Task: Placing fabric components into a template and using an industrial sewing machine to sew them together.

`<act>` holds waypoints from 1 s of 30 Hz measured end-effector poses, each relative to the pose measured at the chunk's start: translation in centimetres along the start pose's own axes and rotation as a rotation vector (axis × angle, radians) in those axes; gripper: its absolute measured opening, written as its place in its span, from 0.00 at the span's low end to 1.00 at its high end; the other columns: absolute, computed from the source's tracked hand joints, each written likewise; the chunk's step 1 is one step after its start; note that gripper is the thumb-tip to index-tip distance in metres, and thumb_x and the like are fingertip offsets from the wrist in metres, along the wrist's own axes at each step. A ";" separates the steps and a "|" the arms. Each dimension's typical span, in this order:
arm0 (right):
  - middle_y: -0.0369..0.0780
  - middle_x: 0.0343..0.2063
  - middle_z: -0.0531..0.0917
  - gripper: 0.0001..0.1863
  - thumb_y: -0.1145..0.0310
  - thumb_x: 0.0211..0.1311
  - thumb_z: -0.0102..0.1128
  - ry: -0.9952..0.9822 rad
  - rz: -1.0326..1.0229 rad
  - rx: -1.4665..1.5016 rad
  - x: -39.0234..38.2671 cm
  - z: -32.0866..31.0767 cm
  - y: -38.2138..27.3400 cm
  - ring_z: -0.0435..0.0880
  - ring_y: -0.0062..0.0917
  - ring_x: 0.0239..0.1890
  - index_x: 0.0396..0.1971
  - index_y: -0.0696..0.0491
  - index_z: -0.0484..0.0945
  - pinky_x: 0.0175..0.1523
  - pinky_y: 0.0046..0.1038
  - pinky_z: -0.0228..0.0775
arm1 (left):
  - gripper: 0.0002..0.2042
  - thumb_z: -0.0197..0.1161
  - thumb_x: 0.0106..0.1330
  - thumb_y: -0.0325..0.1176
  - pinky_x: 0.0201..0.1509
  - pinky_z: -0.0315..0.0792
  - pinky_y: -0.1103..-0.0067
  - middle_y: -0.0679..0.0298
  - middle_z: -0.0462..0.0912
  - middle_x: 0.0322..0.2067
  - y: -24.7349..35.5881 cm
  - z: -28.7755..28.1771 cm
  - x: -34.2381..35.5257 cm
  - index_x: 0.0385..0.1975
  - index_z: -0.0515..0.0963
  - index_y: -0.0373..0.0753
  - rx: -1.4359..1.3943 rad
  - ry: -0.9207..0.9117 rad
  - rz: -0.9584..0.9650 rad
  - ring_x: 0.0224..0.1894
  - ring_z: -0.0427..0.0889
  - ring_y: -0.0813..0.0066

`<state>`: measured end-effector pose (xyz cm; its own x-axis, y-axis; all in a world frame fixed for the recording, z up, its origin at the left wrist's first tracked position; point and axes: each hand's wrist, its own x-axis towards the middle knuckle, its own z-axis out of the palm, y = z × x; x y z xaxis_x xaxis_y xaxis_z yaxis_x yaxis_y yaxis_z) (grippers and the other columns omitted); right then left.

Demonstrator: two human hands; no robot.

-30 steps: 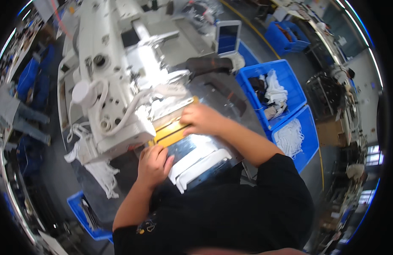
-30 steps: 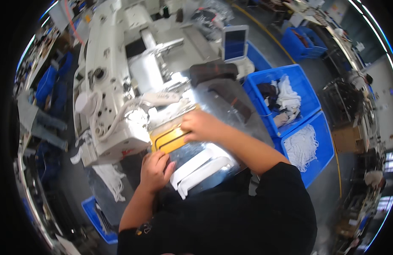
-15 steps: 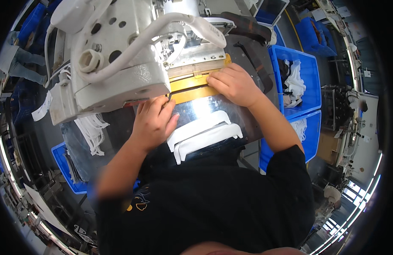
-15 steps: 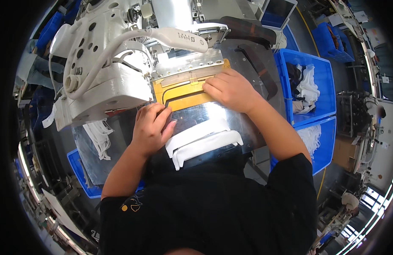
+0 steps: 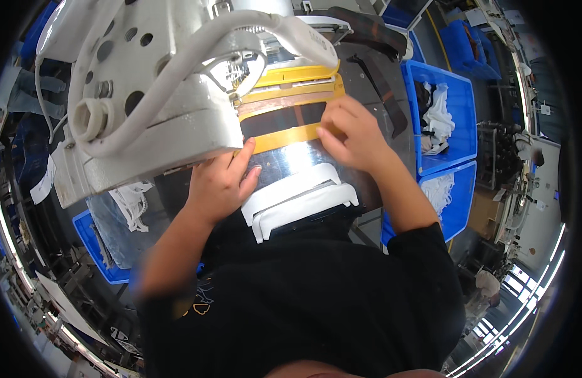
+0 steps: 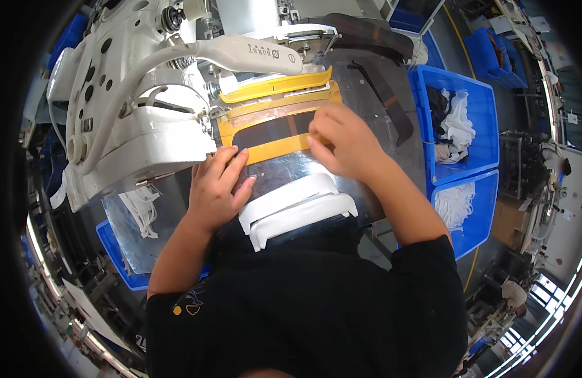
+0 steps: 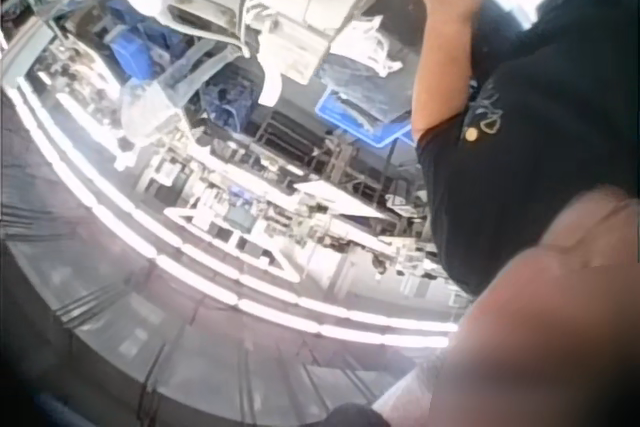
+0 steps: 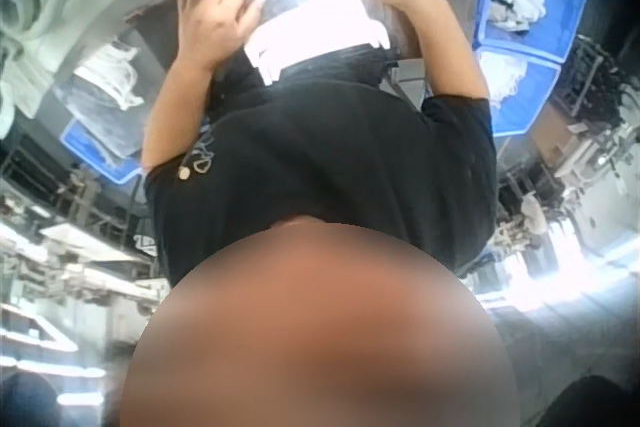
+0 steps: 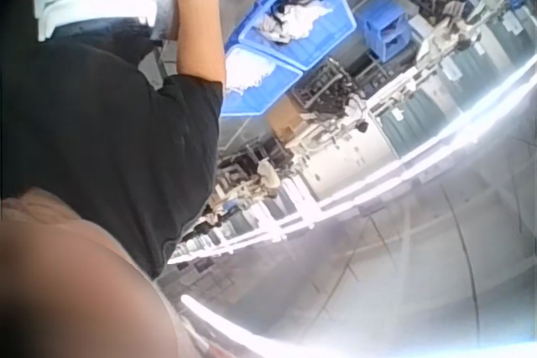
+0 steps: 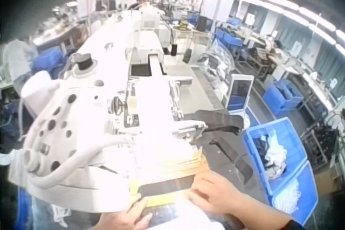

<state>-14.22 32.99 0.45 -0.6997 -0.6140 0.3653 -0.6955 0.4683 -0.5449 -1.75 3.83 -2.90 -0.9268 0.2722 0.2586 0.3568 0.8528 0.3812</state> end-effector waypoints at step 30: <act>0.42 0.36 0.90 0.09 0.81 0.55 0.73 -0.260 0.015 0.484 0.9 -3.4 -10.1 0.89 0.33 0.37 0.35 0.56 0.84 0.44 0.31 0.78 | 0.18 0.73 0.67 0.37 0.50 0.80 0.64 0.62 0.85 0.39 5.5 -6.2 -1.6 0.56 0.84 0.39 -0.087 -0.036 0.089 0.43 0.86 0.58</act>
<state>-8.38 29.90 8.85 -0.6028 -0.7749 0.1901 -0.4887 0.1701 -0.8557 2.43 5.31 4.32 -0.8940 0.3626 0.2634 0.4455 0.7828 0.4345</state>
